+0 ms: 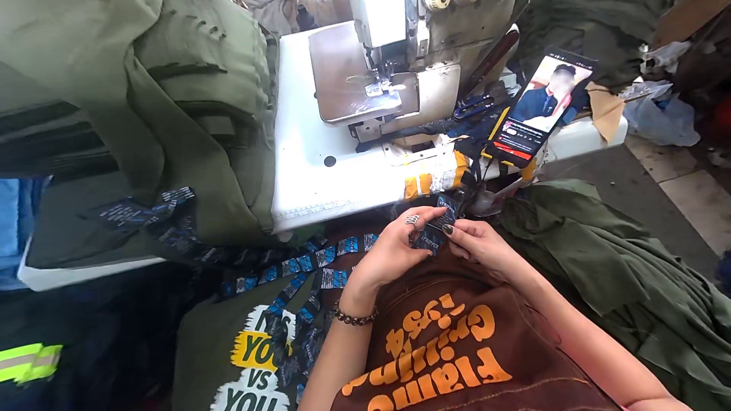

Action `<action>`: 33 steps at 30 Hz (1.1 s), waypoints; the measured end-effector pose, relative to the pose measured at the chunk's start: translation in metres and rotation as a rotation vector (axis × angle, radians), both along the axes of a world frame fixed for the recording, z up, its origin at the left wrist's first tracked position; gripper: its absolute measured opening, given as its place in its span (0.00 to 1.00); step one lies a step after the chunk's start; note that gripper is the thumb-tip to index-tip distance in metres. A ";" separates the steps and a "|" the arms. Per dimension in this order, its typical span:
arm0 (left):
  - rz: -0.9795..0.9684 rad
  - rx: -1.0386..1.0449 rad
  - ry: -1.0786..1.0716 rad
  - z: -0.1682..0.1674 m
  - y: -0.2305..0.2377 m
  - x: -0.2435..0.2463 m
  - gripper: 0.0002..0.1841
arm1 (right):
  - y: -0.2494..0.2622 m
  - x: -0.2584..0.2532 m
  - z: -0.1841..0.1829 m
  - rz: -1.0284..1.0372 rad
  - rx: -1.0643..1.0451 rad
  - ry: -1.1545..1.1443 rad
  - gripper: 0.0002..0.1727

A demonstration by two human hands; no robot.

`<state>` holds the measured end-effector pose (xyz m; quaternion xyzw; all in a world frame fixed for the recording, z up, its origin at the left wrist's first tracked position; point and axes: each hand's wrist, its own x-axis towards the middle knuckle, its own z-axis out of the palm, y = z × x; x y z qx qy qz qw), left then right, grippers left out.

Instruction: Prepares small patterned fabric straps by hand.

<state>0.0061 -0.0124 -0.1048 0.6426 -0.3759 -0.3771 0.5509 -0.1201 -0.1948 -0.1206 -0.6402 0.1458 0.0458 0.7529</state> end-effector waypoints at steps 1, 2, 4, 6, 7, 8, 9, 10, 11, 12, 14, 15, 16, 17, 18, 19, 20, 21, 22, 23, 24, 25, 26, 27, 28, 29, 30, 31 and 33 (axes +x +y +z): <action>-0.004 0.003 0.003 0.000 0.000 0.000 0.37 | 0.000 0.000 -0.001 -0.003 -0.008 -0.006 0.15; -0.001 0.005 0.013 0.000 0.000 -0.001 0.38 | 0.000 0.000 -0.002 -0.003 -0.021 -0.003 0.14; 0.034 0.025 0.026 0.000 0.000 -0.001 0.42 | 0.000 -0.001 -0.003 0.005 -0.041 0.027 0.14; 0.067 0.069 0.026 -0.001 0.001 0.000 0.47 | -0.001 -0.003 -0.004 0.040 -0.040 0.080 0.17; 0.077 0.085 0.022 -0.002 0.001 0.001 0.49 | -0.002 -0.004 -0.005 0.059 -0.032 0.110 0.18; 0.084 0.098 0.021 -0.002 0.000 0.001 0.50 | -0.001 -0.004 -0.006 0.062 -0.022 0.126 0.18; 0.086 0.110 0.022 -0.002 0.000 0.001 0.51 | 0.000 -0.004 -0.006 0.063 -0.019 0.132 0.15; 0.085 0.121 0.024 -0.001 -0.001 0.000 0.52 | 0.001 -0.003 -0.005 0.049 -0.021 0.129 0.13; 0.081 0.123 0.023 0.000 -0.001 -0.001 0.53 | 0.003 -0.002 -0.004 0.025 -0.029 0.124 0.11; 0.074 0.118 0.018 0.001 -0.002 -0.001 0.54 | 0.004 0.000 -0.002 -0.005 -0.047 0.117 0.10; 0.052 0.096 0.013 0.003 0.000 -0.002 0.54 | 0.003 0.003 0.001 -0.082 -0.087 0.088 0.08; 0.042 0.082 0.021 0.005 0.001 -0.001 0.53 | 0.001 0.005 0.002 -0.134 -0.082 0.075 0.07; 0.029 0.071 0.039 0.006 0.003 0.000 0.50 | -0.002 0.007 0.004 -0.187 -0.060 0.067 0.06; 0.014 0.059 0.051 0.007 0.006 0.002 0.45 | -0.006 0.008 0.005 -0.225 -0.033 0.063 0.05; 0.004 0.047 0.048 0.008 0.008 0.003 0.38 | -0.011 0.009 0.007 -0.234 -0.010 0.055 0.04; 0.002 0.034 0.039 0.008 0.010 0.004 0.31 | -0.015 0.009 0.007 -0.219 0.006 0.042 0.04; 0.003 0.024 0.031 0.008 0.011 0.005 0.26 | -0.018 0.007 0.007 -0.174 0.006 0.020 0.05; 0.017 0.016 0.032 0.007 0.011 0.006 0.24 | -0.022 0.006 0.005 -0.110 -0.012 0.001 0.09; 0.040 0.004 0.045 0.005 0.011 0.008 0.23 | -0.024 0.003 0.003 -0.040 -0.038 -0.003 0.15; 0.067 -0.005 0.062 0.002 0.011 0.009 0.24 | -0.025 0.000 0.001 0.015 -0.064 0.010 0.20; 0.092 -0.007 0.078 0.000 0.011 0.010 0.25 | -0.024 -0.003 -0.001 0.049 -0.070 0.029 0.22; 0.110 -0.008 0.091 -0.001 0.010 0.011 0.27 | -0.022 -0.006 -0.003 0.070 -0.057 0.052 0.23; 0.117 -0.008 0.099 -0.002 0.010 0.011 0.29 | -0.020 -0.009 -0.005 0.083 -0.036 0.069 0.21; 0.117 -0.006 0.102 -0.003 0.010 0.012 0.31 | -0.017 -0.012 -0.007 0.095 -0.018 0.080 0.19; 0.112 -0.002 0.099 -0.003 0.010 0.012 0.32 | -0.015 -0.013 -0.008 0.104 -0.004 0.084 0.18; 0.111 0.003 0.096 -0.003 0.009 0.011 0.33 | -0.012 -0.013 -0.008 0.111 0.012 0.083 0.17; 0.109 0.012 0.095 -0.003 0.008 0.010 0.33 | -0.009 -0.012 -0.008 0.114 0.026 0.080 0.17; 0.102 0.014 0.094 -0.003 0.007 0.009 0.33 | -0.006 -0.010 -0.007 0.112 0.036 0.078 0.16; 0.090 0.008 0.100 -0.004 0.005 0.008 0.33 | -0.003 -0.007 -0.005 0.107 0.046 0.079 0.16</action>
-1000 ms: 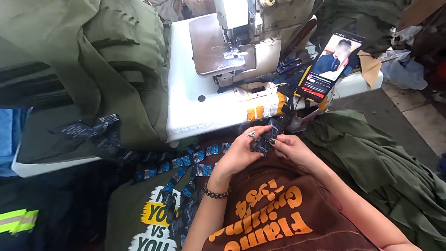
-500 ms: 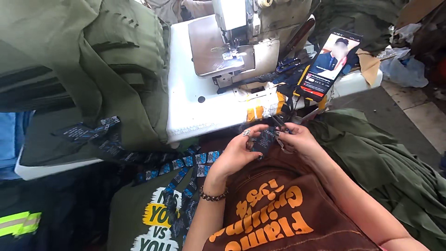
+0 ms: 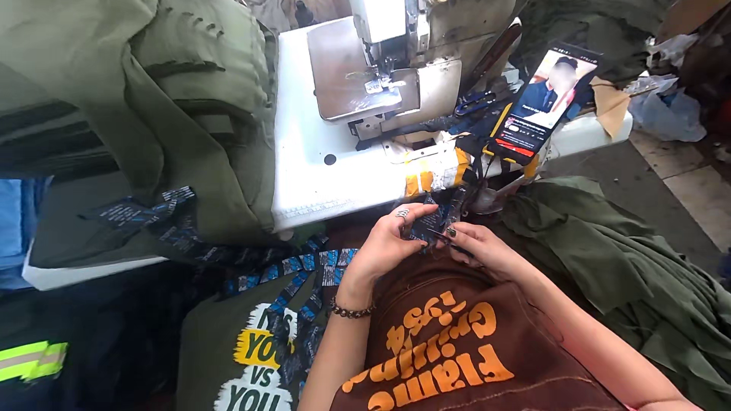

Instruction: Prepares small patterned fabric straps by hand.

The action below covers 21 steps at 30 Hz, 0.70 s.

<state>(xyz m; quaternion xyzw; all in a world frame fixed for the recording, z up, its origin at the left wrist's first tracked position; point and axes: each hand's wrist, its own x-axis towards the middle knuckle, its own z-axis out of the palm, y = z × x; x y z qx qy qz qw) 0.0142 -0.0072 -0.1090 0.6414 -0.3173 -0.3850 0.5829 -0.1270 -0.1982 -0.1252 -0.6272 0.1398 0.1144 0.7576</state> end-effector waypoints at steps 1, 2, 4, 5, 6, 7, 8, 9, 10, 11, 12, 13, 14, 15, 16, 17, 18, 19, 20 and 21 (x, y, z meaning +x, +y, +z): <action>-0.002 -0.003 -0.002 -0.001 -0.001 0.000 0.33 | 0.001 0.002 0.000 -0.006 0.005 -0.004 0.16; -0.002 -0.005 -0.006 -0.001 -0.001 -0.001 0.33 | 0.002 0.003 0.000 -0.011 0.008 -0.008 0.16; 0.000 -0.008 -0.007 -0.001 -0.001 -0.002 0.33 | 0.002 0.005 0.000 -0.017 0.011 -0.017 0.15; 0.002 -0.003 -0.005 -0.001 -0.002 -0.002 0.33 | 0.003 0.005 0.000 -0.018 0.011 -0.020 0.15; 0.005 -0.001 -0.002 -0.002 -0.002 -0.002 0.33 | 0.003 0.006 0.000 -0.019 0.012 -0.022 0.15; 0.005 0.000 -0.001 -0.002 -0.002 -0.002 0.34 | 0.003 0.006 0.000 -0.022 0.011 -0.023 0.15; 0.005 0.002 0.000 -0.001 -0.002 -0.002 0.34 | 0.004 0.006 0.001 -0.026 0.009 -0.023 0.15; 0.005 0.003 0.001 -0.001 -0.002 -0.003 0.34 | 0.004 0.006 0.001 -0.032 0.010 -0.025 0.15; 0.006 0.005 0.002 -0.001 -0.003 -0.003 0.34 | 0.005 0.006 0.000 -0.037 0.011 -0.031 0.14; 0.007 0.007 0.000 -0.001 -0.003 -0.003 0.34 | 0.005 0.006 -0.001 -0.043 0.011 -0.042 0.14; 0.008 0.012 -0.003 -0.001 -0.003 -0.003 0.34 | 0.006 0.006 -0.003 -0.054 0.009 -0.058 0.13; 0.009 0.017 -0.006 -0.001 -0.003 -0.003 0.34 | 0.006 0.006 -0.004 -0.068 0.003 -0.078 0.12; 0.009 0.019 -0.008 -0.001 -0.003 -0.003 0.34 | 0.006 0.005 -0.005 -0.079 -0.006 -0.091 0.12; 0.011 0.018 -0.007 -0.001 -0.003 -0.003 0.35 | 0.007 0.005 -0.006 -0.084 -0.012 -0.093 0.11; 0.012 0.016 -0.004 -0.001 -0.002 -0.003 0.35 | 0.006 0.005 -0.005 -0.084 -0.014 -0.083 0.11; 0.014 0.011 0.000 -0.001 -0.002 -0.003 0.35 | 0.006 0.005 -0.004 -0.077 -0.018 -0.066 0.12; 0.017 0.005 0.004 -0.001 -0.002 -0.003 0.35 | 0.006 0.005 -0.003 -0.063 -0.023 -0.046 0.12; 0.019 0.005 0.004 -0.001 -0.001 -0.003 0.35 | 0.005 0.005 -0.003 -0.052 -0.023 -0.030 0.13; 0.024 0.007 0.002 0.000 -0.001 -0.003 0.35 | 0.004 0.005 -0.003 -0.043 -0.023 -0.020 0.13; 0.026 0.007 -0.001 0.000 -0.001 -0.002 0.36 | 0.003 0.004 -0.003 -0.038 -0.021 -0.014 0.14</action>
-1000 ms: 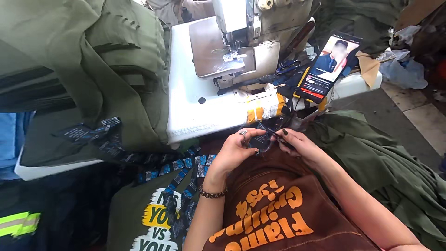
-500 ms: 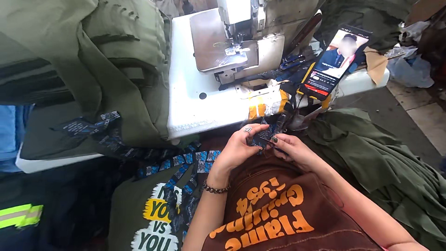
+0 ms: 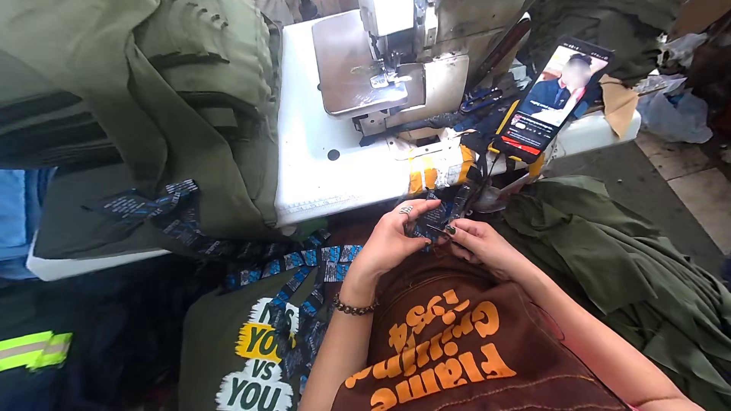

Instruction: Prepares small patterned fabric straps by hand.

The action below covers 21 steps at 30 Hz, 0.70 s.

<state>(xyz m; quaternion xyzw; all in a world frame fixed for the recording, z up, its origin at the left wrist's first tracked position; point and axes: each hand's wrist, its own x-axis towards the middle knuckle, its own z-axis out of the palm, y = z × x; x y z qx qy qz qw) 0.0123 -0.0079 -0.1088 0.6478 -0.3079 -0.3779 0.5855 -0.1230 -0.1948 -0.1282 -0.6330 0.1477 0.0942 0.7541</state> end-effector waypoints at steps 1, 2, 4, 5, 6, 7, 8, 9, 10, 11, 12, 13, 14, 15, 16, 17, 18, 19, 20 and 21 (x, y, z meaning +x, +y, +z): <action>0.005 -0.003 -0.003 0.000 0.001 0.001 0.36 | -0.001 -0.001 0.000 0.003 0.003 0.005 0.14; 0.008 -0.006 -0.002 0.000 0.001 0.001 0.37 | -0.002 -0.001 0.001 0.004 0.006 0.009 0.14; 0.004 -0.005 0.003 -0.001 0.001 0.000 0.36 | -0.002 -0.001 0.002 -0.001 0.007 0.007 0.15; -0.007 -0.009 0.000 -0.001 0.000 -0.001 0.36 | -0.002 -0.001 0.002 -0.004 0.004 0.004 0.15; -0.019 -0.020 -0.006 -0.002 -0.002 -0.002 0.36 | -0.001 0.000 0.003 -0.008 0.000 0.005 0.14; -0.031 -0.022 -0.012 -0.003 -0.003 -0.003 0.35 | 0.000 0.002 0.004 -0.011 0.002 0.006 0.13; -0.040 -0.020 -0.017 -0.003 -0.005 -0.004 0.35 | 0.002 0.003 0.005 -0.013 0.005 0.007 0.12; -0.047 -0.017 -0.019 -0.003 -0.006 -0.005 0.35 | 0.003 0.005 0.005 -0.021 0.011 0.009 0.12; -0.055 -0.011 -0.019 -0.002 -0.007 -0.006 0.35 | 0.004 0.006 0.005 -0.033 0.018 0.007 0.11; -0.061 -0.004 -0.015 -0.002 -0.008 -0.006 0.35 | 0.005 0.007 0.005 -0.046 0.026 -0.003 0.10; -0.062 0.000 -0.009 -0.002 -0.008 -0.006 0.36 | 0.006 0.007 0.003 -0.057 0.026 -0.019 0.10; -0.060 0.006 -0.004 -0.003 -0.008 -0.006 0.37 | 0.006 0.007 0.001 -0.057 0.014 -0.034 0.10; -0.052 0.014 0.000 -0.003 -0.007 -0.006 0.38 | 0.005 0.007 -0.001 -0.053 -0.005 -0.044 0.10; -0.038 0.028 0.002 -0.004 -0.007 -0.005 0.40 | 0.004 0.007 -0.002 -0.047 -0.019 -0.045 0.11; -0.023 0.046 0.006 -0.004 -0.007 -0.005 0.41 | 0.003 0.006 -0.003 -0.041 -0.019 -0.032 0.12; -0.009 0.061 0.017 -0.004 -0.008 -0.004 0.44 | 0.003 0.005 -0.002 -0.032 -0.007 -0.008 0.13; 0.001 0.072 0.029 -0.005 -0.008 -0.004 0.46 | 0.002 0.004 -0.001 -0.017 0.009 0.017 0.14; 0.008 0.078 0.032 -0.005 -0.009 -0.004 0.48 | 0.002 0.004 -0.001 -0.014 0.024 0.031 0.14; 0.015 0.084 0.028 -0.005 -0.010 -0.005 0.51 | 0.003 0.004 -0.001 -0.020 0.028 0.041 0.12; 0.019 0.088 0.020 -0.005 -0.011 -0.005 0.52 | 0.004 0.005 0.000 -0.041 0.020 0.048 0.10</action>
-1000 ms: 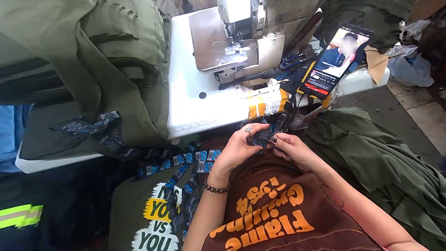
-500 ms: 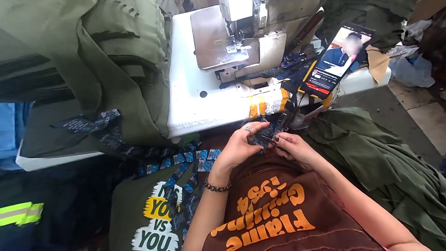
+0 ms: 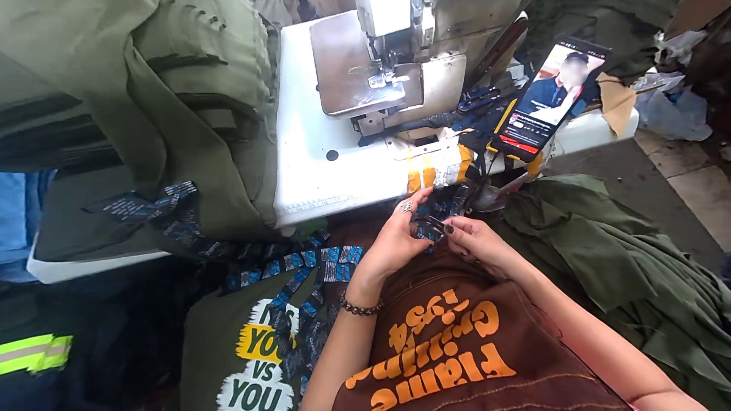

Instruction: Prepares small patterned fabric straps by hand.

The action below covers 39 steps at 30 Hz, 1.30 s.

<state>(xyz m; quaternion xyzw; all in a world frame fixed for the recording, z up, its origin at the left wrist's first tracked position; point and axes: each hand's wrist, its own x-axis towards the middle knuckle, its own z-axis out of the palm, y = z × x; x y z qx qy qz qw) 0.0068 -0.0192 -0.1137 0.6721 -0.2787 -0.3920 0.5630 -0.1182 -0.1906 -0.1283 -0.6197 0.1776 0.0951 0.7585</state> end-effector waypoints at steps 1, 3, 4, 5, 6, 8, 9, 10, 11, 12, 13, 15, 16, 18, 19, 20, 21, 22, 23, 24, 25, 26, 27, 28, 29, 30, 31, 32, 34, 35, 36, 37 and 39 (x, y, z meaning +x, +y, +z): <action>0.000 0.004 -0.012 0.001 0.000 -0.001 0.54 | 0.001 0.001 0.002 -0.027 -0.019 0.006 0.09; -0.015 0.001 -0.056 0.004 0.000 -0.003 0.55 | 0.003 0.004 0.006 -0.091 -0.063 0.004 0.06; -0.031 -0.001 -0.083 0.007 0.002 -0.004 0.54 | 0.001 0.005 0.009 -0.131 -0.075 -0.007 0.05; -0.056 -0.005 -0.099 0.013 0.003 -0.005 0.52 | -0.003 0.007 0.011 -0.183 -0.076 -0.021 0.04; -0.086 -0.014 -0.109 0.019 0.006 -0.006 0.47 | -0.008 0.008 0.014 -0.238 -0.069 -0.034 0.04; -0.142 -0.054 -0.128 0.033 0.010 -0.008 0.32 | -0.019 0.010 0.019 -0.298 -0.042 -0.061 0.04; -0.163 -0.072 -0.146 0.037 0.011 -0.009 0.27 | -0.024 0.010 0.022 -0.293 -0.038 -0.072 0.04; -0.171 -0.086 -0.162 0.039 0.010 -0.009 0.24 | -0.027 0.010 0.025 -0.276 -0.042 -0.084 0.04; -0.161 -0.098 -0.173 0.037 0.010 -0.008 0.22 | -0.029 0.008 0.026 -0.256 -0.052 -0.091 0.04; -0.141 -0.106 -0.191 0.033 0.009 -0.006 0.20 | -0.030 0.007 0.026 -0.241 -0.061 -0.096 0.04; -0.121 -0.106 -0.216 0.028 0.009 -0.004 0.18 | -0.031 0.005 0.024 -0.237 -0.063 -0.106 0.04; -0.083 -0.110 -0.242 0.019 0.008 -0.001 0.17 | -0.032 0.001 0.019 -0.236 -0.034 -0.132 0.06; -0.071 -0.114 -0.241 0.017 0.009 0.000 0.17 | -0.033 -0.001 0.016 -0.229 -0.016 -0.149 0.08; -0.048 -0.127 -0.230 0.019 0.009 0.000 0.19 | -0.036 -0.006 0.010 -0.189 -0.002 -0.173 0.15; -0.040 -0.147 -0.216 0.023 0.009 -0.002 0.20 | -0.037 -0.008 0.008 -0.165 -0.014 -0.172 0.18; -0.037 -0.187 -0.196 0.030 0.009 -0.005 0.21 | -0.037 -0.011 0.007 -0.147 -0.025 -0.166 0.21; -0.041 -0.243 -0.177 0.041 0.010 -0.011 0.21 | -0.037 -0.013 0.006 -0.139 -0.025 -0.162 0.21; -0.063 -0.319 -0.168 0.055 0.010 -0.018 0.22 | -0.035 -0.014 0.006 -0.139 -0.020 -0.159 0.20; -0.102 -0.391 -0.180 0.069 0.012 -0.026 0.22 | -0.034 -0.016 0.006 -0.145 -0.019 -0.157 0.18; -0.148 -0.455 -0.196 0.081 0.013 -0.032 0.22 | -0.032 -0.018 0.006 -0.150 -0.010 -0.162 0.17; -0.179 -0.497 -0.218 0.090 0.013 -0.036 0.22 | -0.032 -0.019 0.003 -0.148 -0.004 -0.172 0.19; -0.181 -0.511 -0.246 0.093 0.013 -0.037 0.22 | -0.031 -0.019 0.002 -0.146 -0.005 -0.177 0.18; -0.142 -0.486 -0.295 0.091 0.011 -0.035 0.22 | -0.030 -0.018 0.004 -0.149 -0.004 -0.167 0.17; -0.080 -0.417 -0.356 0.084 0.009 -0.031 0.22 | -0.029 -0.016 0.007 -0.146 -0.013 -0.143 0.16; -0.020 -0.332 -0.394 0.073 0.006 -0.025 0.22 | -0.029 -0.016 0.008 -0.126 -0.025 -0.131 0.17; 0.030 -0.259 -0.377 0.059 0.004 -0.018 0.23 | -0.030 -0.015 0.008 -0.106 -0.037 -0.128 0.19; 0.070 -0.209 -0.310 0.046 0.003 -0.012 0.24 | -0.030 -0.015 0.007 -0.090 -0.049 -0.130 0.20; 0.094 -0.184 -0.242 0.036 0.003 -0.007 0.25 | -0.031 -0.015 0.006 -0.078 -0.057 -0.134 0.20; 0.092 -0.173 -0.160 0.022 0.004 -0.002 0.28 | -0.031 -0.016 0.005 -0.063 -0.071 -0.132 0.18; 0.079 -0.180 -0.145 0.018 0.004 -0.001 0.30 | -0.031 -0.018 0.004 -0.057 -0.070 -0.127 0.18; 0.068 -0.188 -0.142 0.015 0.004 0.000 0.31 | -0.031 -0.019 0.004 -0.050 -0.070 -0.120 0.17; 0.059 -0.192 -0.145 0.013 0.004 0.002 0.32 | -0.031 -0.020 0.004 -0.043 -0.073 -0.109 0.16; 0.047 -0.181 -0.129 0.012 0.003 0.004 0.34 | -0.030 -0.021 0.006 -0.038 -0.077 -0.083 0.14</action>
